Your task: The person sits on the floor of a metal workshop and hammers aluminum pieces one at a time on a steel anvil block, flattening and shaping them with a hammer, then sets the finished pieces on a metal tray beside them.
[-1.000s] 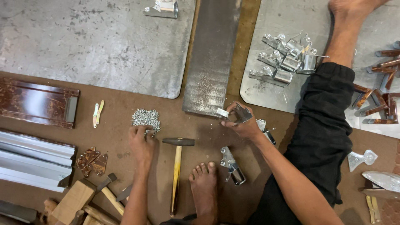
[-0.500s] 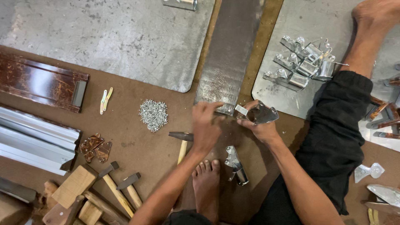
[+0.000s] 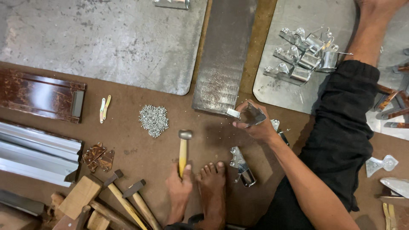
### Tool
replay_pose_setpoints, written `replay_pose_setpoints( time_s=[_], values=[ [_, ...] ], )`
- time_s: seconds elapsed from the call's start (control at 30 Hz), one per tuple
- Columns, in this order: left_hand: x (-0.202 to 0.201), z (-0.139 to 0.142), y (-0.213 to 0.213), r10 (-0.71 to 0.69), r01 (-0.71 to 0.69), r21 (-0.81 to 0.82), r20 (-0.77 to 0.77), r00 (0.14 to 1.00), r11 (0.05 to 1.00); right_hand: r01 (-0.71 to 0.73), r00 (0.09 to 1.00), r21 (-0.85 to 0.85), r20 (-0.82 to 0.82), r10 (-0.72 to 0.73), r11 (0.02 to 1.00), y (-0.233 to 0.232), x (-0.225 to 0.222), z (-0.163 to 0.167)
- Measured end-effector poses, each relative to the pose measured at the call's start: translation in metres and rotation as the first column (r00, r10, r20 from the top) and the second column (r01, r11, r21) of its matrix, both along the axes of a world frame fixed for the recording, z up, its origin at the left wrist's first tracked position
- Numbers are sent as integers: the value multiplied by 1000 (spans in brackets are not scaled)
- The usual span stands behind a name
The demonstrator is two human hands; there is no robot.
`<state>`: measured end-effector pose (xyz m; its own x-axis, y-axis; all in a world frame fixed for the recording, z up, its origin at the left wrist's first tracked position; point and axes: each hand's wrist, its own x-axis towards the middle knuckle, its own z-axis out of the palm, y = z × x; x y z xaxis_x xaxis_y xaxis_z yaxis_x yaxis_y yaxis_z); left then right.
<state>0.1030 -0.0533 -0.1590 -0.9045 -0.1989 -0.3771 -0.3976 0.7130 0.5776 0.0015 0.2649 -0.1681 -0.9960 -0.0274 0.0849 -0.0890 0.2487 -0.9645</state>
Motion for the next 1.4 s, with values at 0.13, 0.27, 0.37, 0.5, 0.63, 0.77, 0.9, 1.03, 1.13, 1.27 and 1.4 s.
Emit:
replay_pose_setpoints(
  time_s=[0.13, 0.27, 0.37, 0.5, 0.63, 0.77, 0.9, 1.03, 1.13, 1.27, 1.4],
  values=[
    [-34, 50, 24, -199, 209, -143, 83, 977, 967, 15, 999, 11, 30, -16, 1000, 1, -2, -1],
    [-56, 87, 38, -550, 484, -262, -361, 753, 835, -3, 1000, 8, 8, 3, 1000, 2, -5, -3],
    [-72, 99, 50, -581, 533, -296, -632, 513, 792, -30, 994, -44, 104, 34, 999, 2, -6, -2],
    [-93, 106, 64, -741, 605, -429, -346, 576, 671, 10, 992, -2, 127, -10, 1000, 0, -7, 2],
    [-86, 115, 63, -738, 610, -426, -270, 619, 668, -20, 1000, -87, -7, 19, 996, 1, -7, 4],
    [-78, 111, 58, -623, 533, -377, -664, 415, 757, 10, 973, -128, 229, 19, 992, 1, -5, 4],
    [-97, 111, 67, -719, 632, -347, -253, 648, 692, 15, 992, -89, 123, -4, 996, 0, -7, 10],
    [-102, 151, 68, -546, 648, 224, -382, 745, 728, -6, 983, -321, 170, 64, 947, 5, -9, 17],
    [-98, 186, 47, -546, 576, 582, -252, 799, 574, 12, 974, -199, 223, 34, 980, 7, -9, 16],
    [-102, 167, 45, -428, 684, 150, -679, 596, 714, -32, 999, 94, -1, 32, 995, 7, -11, 10],
    [-111, 106, 71, -579, 616, 91, -256, 774, 783, 10, 975, -92, 221, 10, 996, 6, -13, 14]
  ],
)
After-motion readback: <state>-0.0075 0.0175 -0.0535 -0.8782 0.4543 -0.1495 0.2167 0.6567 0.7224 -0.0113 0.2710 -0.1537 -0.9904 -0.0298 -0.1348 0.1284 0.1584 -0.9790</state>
